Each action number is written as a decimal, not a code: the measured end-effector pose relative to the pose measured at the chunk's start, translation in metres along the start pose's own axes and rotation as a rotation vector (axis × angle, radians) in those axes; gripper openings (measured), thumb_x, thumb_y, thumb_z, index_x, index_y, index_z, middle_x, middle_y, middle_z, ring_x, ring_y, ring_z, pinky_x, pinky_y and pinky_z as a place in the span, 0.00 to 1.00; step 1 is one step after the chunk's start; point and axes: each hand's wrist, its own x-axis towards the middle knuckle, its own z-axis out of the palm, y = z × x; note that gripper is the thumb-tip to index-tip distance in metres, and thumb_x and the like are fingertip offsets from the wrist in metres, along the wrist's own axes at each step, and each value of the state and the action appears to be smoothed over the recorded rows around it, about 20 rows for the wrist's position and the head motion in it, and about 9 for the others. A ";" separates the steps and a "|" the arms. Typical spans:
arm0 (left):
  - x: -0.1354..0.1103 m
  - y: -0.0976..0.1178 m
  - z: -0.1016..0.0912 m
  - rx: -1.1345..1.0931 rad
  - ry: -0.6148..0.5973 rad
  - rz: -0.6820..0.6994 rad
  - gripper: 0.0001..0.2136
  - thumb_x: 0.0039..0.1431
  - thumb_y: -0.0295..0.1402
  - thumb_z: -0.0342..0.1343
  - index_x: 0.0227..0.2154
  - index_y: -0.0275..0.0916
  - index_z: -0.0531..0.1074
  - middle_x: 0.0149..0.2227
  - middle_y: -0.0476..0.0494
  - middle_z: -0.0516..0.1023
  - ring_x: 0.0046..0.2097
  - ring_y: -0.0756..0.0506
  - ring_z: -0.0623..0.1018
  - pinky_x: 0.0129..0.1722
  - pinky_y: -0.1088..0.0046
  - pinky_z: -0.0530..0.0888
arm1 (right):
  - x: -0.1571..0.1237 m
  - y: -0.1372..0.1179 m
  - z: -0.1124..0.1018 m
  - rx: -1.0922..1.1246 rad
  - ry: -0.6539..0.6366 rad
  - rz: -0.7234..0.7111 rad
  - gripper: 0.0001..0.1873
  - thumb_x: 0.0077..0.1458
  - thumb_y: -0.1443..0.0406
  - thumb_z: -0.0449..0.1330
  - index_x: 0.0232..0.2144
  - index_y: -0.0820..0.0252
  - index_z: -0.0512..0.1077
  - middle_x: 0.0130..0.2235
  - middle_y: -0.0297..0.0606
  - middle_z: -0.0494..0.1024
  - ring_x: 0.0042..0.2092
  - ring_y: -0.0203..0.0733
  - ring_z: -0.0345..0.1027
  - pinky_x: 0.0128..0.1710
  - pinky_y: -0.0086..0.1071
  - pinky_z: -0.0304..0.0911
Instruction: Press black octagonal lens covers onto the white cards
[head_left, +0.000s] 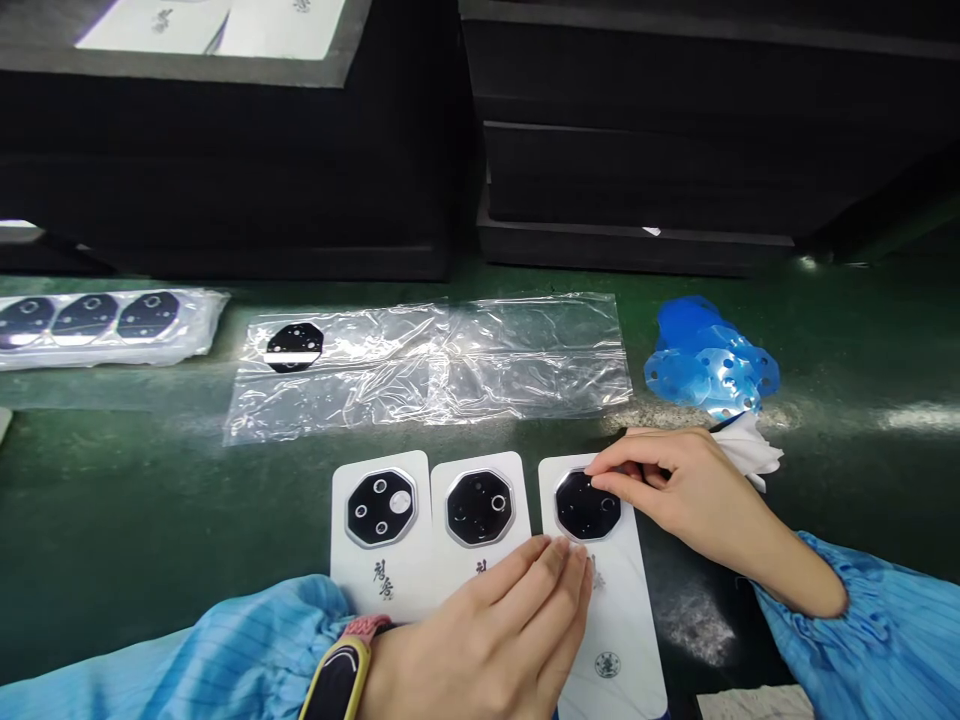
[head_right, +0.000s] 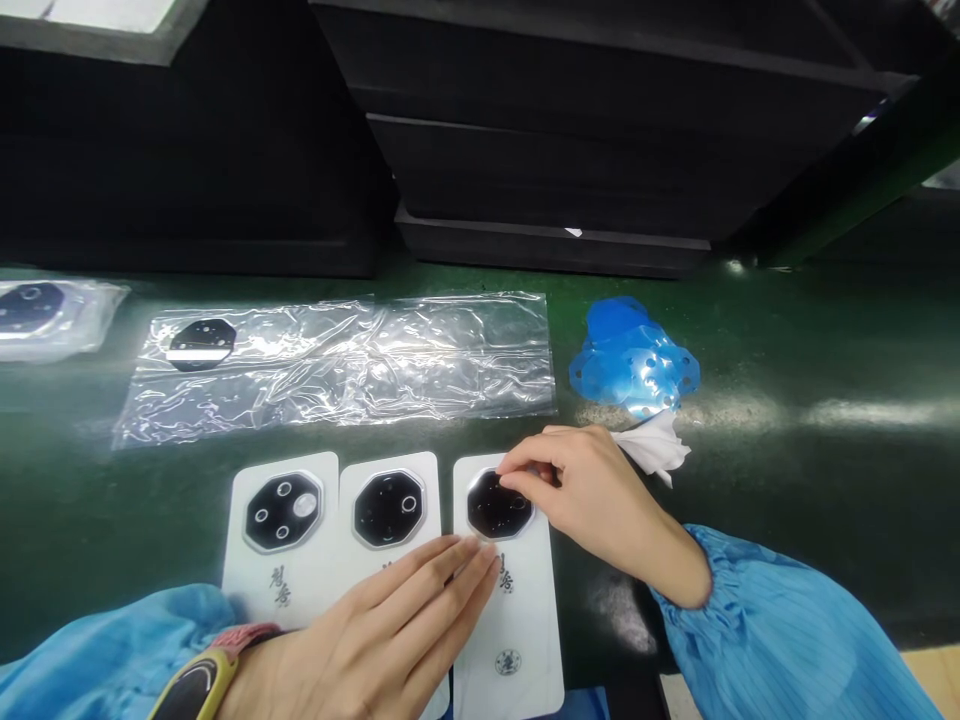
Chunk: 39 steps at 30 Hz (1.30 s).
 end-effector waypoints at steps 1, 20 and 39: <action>0.000 0.000 0.000 -0.002 -0.004 0.001 0.17 0.61 0.19 0.39 0.45 0.23 0.71 0.44 0.35 0.77 0.46 0.39 0.77 0.50 0.64 0.71 | 0.000 0.000 0.000 -0.002 0.002 -0.004 0.08 0.52 0.72 0.62 0.27 0.54 0.77 0.25 0.25 0.75 0.21 0.29 0.57 0.22 0.25 0.53; 0.000 0.001 0.000 0.014 -0.016 0.011 0.17 0.61 0.19 0.39 0.46 0.22 0.70 0.45 0.34 0.77 0.46 0.38 0.77 0.51 0.63 0.71 | 0.000 -0.001 0.000 0.011 0.001 0.028 0.09 0.53 0.72 0.60 0.26 0.55 0.77 0.25 0.27 0.75 0.21 0.30 0.59 0.22 0.26 0.55; -0.002 0.002 0.001 -0.022 -0.032 -0.009 0.17 0.55 0.20 0.46 0.47 0.22 0.70 0.46 0.34 0.76 0.48 0.38 0.75 0.52 0.63 0.71 | 0.000 -0.005 0.002 -0.114 0.009 -0.012 0.09 0.55 0.71 0.59 0.27 0.55 0.76 0.24 0.28 0.73 0.21 0.31 0.59 0.23 0.27 0.60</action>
